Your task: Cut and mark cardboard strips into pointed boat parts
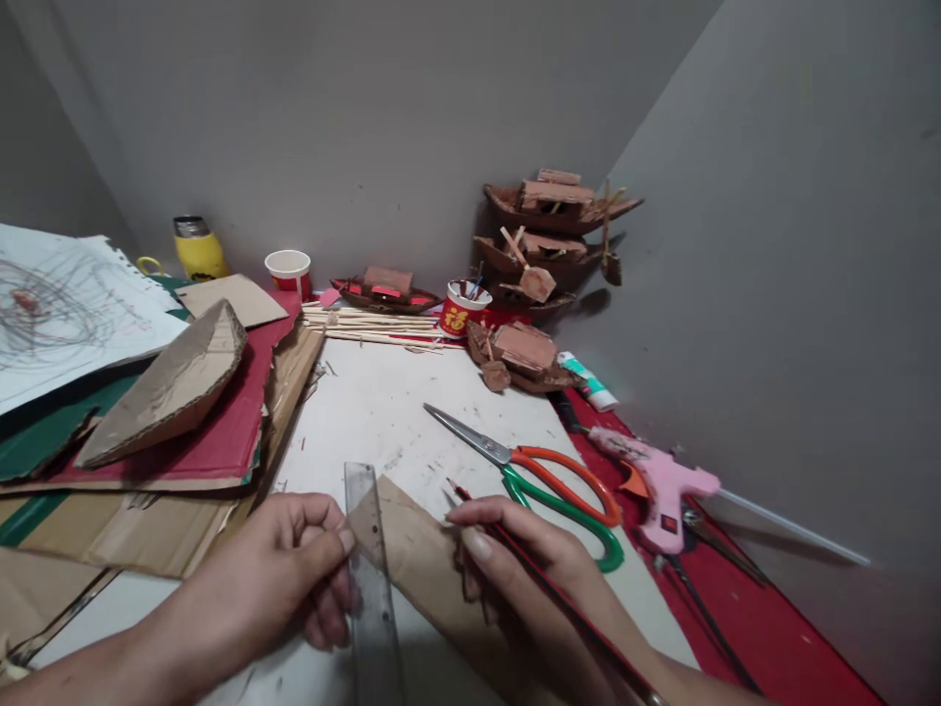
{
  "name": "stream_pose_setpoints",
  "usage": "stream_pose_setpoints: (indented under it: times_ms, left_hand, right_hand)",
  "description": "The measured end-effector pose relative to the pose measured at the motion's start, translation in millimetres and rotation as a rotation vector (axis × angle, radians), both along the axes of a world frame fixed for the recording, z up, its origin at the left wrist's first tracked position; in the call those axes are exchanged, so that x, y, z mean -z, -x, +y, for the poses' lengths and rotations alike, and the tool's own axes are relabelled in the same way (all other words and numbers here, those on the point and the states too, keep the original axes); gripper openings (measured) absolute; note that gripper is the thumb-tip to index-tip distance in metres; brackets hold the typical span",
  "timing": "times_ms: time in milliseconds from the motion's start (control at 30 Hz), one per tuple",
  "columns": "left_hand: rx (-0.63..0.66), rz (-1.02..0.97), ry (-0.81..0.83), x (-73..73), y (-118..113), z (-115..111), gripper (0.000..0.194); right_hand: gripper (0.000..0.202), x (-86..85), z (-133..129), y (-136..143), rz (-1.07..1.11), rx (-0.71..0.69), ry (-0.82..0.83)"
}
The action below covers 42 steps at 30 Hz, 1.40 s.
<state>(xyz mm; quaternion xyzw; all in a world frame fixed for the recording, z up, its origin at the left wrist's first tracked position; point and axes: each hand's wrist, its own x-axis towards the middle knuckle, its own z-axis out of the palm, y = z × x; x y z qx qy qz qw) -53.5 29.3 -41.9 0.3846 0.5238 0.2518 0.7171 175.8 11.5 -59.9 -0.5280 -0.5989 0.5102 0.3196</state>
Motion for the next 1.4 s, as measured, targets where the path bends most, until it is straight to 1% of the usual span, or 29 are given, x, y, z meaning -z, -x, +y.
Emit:
stream_pose_setpoints:
  times_ms: [67, 133, 200, 267, 333, 400, 433, 500, 533, 667, 733, 767, 800, 833, 867, 933, 967, 1000, 1033, 1100, 1200, 1267, 1400]
  left_hand:
    - [0.018, 0.044, 0.033, 0.9, 0, 0, 0.053]
    - [0.013, 0.076, 0.057, 1.0, -1, 0, 0.058]
    - [0.018, 0.099, 0.062, 1.4, 0, -1, 0.06]
    - [0.027, 0.116, 0.052, 2.5, 1, -2, 0.06]
    - [0.035, 0.122, 0.034, 4.1, 3, -3, 0.058]
    - [0.031, 0.118, 0.02, 5.8, 4, -4, 0.056]
    - [0.022, 0.116, 0.017, 6.4, 4, -5, 0.055]
    - [0.003, 0.119, 0.019, 7.3, 4, -5, 0.054]
    - [-0.001, 0.121, 0.022, 7.6, 3, -5, 0.054]
    - [0.035, 0.173, 0.044, 9.1, 2, -6, 0.053]
    - [0.075, 0.232, 0.002, 9.8, 2, -7, 0.049]
    - [0.09, 0.286, -0.082, 10.0, 2, -8, 0.047]
    - [0.106, 0.367, -0.216, 9.9, 3, -10, 0.044]
    - [0.127, 0.468, -0.399, 9.7, 5, -12, 0.041]
    - [0.159, 0.57, -0.619, 9.2, 7, -14, 0.037]
    - [0.252, 0.744, -1.07, 8.0, 10, -16, 0.023]
    - [0.313, 0.805, -1.258, 7.5, 12, -16, 0.016]
    - [0.37, 0.858, -1.403, 7.1, 13, -16, 0.019]
    - [0.413, 0.918, -1.498, 6.9, 14, -15, 0.026]
    - [0.492, 1.053, -1.574, 7.1, 15, -12, 0.041]
    - [0.595, 1.175, -1.605, 8.3, 16, -8, 0.064]
    - [0.628, 1.214, -1.641, 9.5, 16, -6, 0.07]
    - [0.622, 1.232, -1.649, 13.4, 15, -6, 0.072]
  right_hand:
    - [0.03, -0.2, 2, 0, 0.009, 0.001, -0.011]
    - [0.025, 2.3, 4, 2, 0.002, -0.012, -0.06]
    - [0.019, 5.9, 6, 3, -0.018, -0.033, -0.136]
    - [0.016, 8.2, 6, 2, -0.073, -0.071, -0.267]
    - [0.023, 8.0, 4, 1, -0.165, -0.149, -0.453]
    - [0.041, 5.9, 2, 0, -0.293, -0.234, -0.618]
    - [0.051, 4.8, 1, 0, -0.356, -0.271, -0.668]
    - [0.065, 3.2, 0, 0, -0.46, -0.316, -0.7]
    - [0.067, 3.1, 1, 0, -0.495, -0.323, -0.701]
    - [0.057, 5.6, 4, 2, -0.529, -0.317, -0.749]
    - [0.055, 6.7, 6, 2, -0.523, -0.321, -0.75]
    - [0.056, 6.9, 7, 2, -0.521, -0.328, -0.738]
    - [0.056, 6.9, 8, 1, -0.521, -0.331, -0.723]
    - [0.056, 6.7, 8, 1, -0.521, -0.333, -0.712]
    - [0.057, 6.5, 9, 0, -0.522, -0.335, -0.702]
    - [0.058, 6.3, 10, 0, -0.524, -0.34, -0.684]
    - [0.058, 6.4, 10, 0, -0.521, -0.341, -0.681]
    - [0.058, 6.7, 11, 0, -0.517, -0.343, -0.681]
    - [0.058, 7.0, 11, 0, -0.514, -0.345, -0.687]
    - [0.057, 7.7, 12, 0, -0.506, -0.348, -0.708]
    - [0.058, 8.0, 13, -1, -0.502, -0.355, -0.72]
    - [0.059, 7.8, 14, -2, -0.499, -0.356, -0.717]
    - [0.057, 7.1, 15, -2, -0.481, -0.364, -0.719]
